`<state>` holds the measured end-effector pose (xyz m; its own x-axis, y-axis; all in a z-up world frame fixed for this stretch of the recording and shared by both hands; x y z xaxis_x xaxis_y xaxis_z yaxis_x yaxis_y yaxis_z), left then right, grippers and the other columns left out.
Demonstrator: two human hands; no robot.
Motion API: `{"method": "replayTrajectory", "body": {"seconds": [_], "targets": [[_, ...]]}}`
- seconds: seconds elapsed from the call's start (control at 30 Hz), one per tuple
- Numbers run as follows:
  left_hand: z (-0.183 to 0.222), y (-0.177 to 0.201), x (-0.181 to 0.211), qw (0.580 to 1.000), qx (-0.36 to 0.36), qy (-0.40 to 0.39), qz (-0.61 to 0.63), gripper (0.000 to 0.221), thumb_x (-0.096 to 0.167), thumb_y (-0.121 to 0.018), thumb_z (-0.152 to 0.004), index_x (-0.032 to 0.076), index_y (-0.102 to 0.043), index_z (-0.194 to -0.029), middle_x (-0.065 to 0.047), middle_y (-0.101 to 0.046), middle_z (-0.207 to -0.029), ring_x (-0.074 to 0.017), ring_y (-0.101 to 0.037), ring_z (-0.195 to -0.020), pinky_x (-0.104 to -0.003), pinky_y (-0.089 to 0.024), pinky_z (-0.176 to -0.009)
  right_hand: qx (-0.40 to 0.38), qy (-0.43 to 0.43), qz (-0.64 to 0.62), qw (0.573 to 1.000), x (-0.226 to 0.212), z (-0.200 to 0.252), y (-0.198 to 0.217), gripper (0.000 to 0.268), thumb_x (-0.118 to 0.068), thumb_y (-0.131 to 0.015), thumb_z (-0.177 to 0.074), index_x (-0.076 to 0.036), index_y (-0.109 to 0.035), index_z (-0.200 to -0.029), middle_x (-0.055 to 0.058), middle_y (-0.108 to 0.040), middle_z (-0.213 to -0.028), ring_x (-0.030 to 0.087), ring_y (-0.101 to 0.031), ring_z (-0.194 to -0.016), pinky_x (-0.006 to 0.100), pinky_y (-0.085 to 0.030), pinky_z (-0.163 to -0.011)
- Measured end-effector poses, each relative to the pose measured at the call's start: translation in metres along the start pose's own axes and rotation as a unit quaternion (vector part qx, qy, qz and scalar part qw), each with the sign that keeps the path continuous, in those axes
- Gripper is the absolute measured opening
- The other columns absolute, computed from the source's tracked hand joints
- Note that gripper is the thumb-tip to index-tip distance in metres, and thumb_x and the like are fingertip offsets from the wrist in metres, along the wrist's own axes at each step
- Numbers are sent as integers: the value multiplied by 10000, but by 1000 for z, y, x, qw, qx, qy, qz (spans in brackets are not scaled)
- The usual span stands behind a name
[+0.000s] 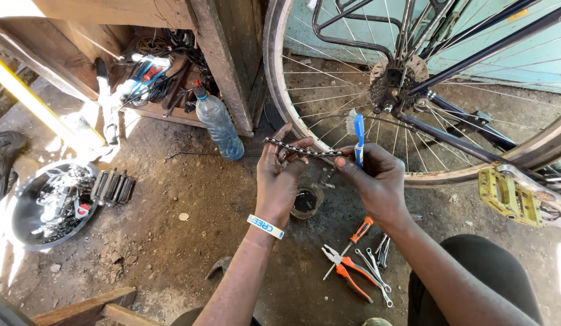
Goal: Cleaning a bicycle chain using a brush and cleaning solution at a repair station.
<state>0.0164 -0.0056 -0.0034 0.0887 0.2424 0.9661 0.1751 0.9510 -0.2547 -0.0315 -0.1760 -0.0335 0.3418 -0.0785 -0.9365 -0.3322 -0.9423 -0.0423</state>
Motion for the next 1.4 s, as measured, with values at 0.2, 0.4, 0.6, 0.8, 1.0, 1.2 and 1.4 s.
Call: {"method": "replayTrajectory", "body": {"seconds": [0.2,0.4,0.6,0.8,1.0,1.2,1.4], "targets": [[15,-14,20,994,-90,-56,-25,579,-11,-478,-952,55,-382,-1519,-239,-680,-1250,-410,-626,-1233,-591,-400,-1094,-8,44,34,998,-11,0,-6,129,-6,-736,-954,31,-700,-1073,190,-746,-991,207,-712,-982,356,-598,-813],[18,-30,-1,991,-109,-30,78,373,201,-460,-1063,60,-612,-1373,-117,-692,-1218,-180,-655,-1047,-330,-507,-945,-23,65,30,997,-16,7,-14,150,8,-734,-943,45,-693,-1082,195,-739,-993,221,-695,-1013,395,-588,-839],[9,-25,1,965,-117,-25,232,393,188,-401,-1069,-30,-505,-1378,-268,-640,-1325,-337,-636,-1216,-381,-508,-982,-27,20,73,997,2,20,-7,195,-151,-589,-1076,-9,-720,-1100,134,-694,-899,155,-606,-888,376,-530,-766],[1,-6,10,964,-105,-49,238,453,277,-314,-1087,-4,-535,-1367,-219,-659,-1311,-297,-641,-1198,-391,-496,-981,-43,-79,78,993,1,43,-24,327,-208,-651,-1039,-61,-715,-754,30,-549,-546,82,-469,-581,259,-387,-552],[-1,-5,2,960,-85,-41,263,458,283,-329,-1073,-36,-572,-1294,-256,-697,-1210,-341,-685,-1152,-357,-567,-902,33,-106,32,993,10,34,-35,213,-192,-682,-1037,15,-718,-1000,82,-607,-700,122,-535,-715,291,-425,-633],[-4,-4,0,957,-96,-61,267,450,258,-344,-1076,-71,-579,-1275,-285,-691,-1195,-355,-683,-1149,-372,-570,-905,19,-104,44,993,43,56,-18,184,-137,-736,-993,-15,-642,-892,103,-602,-645,136,-549,-677,291,-442,-622],[0,9,25,967,-80,-123,207,442,297,-361,-1091,-40,-594,-1257,-243,-714,-1164,-296,-696,-1134,-287,-523,-916,22,-273,95,957,99,76,-5,406,-362,-709,-1026,15,-646,-886,128,-605,-729,210,-589,-750,365,-412,-699]]}}
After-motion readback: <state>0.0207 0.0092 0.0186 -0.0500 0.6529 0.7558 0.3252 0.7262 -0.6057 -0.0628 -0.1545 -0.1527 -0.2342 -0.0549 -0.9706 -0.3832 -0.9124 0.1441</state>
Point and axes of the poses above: each hand's wrist, its own z-axis away from the middle knuckle, its own y-axis out of the back of the hand, x = y × z, the point moved 2 cm from there along -z, towards the middle knuckle
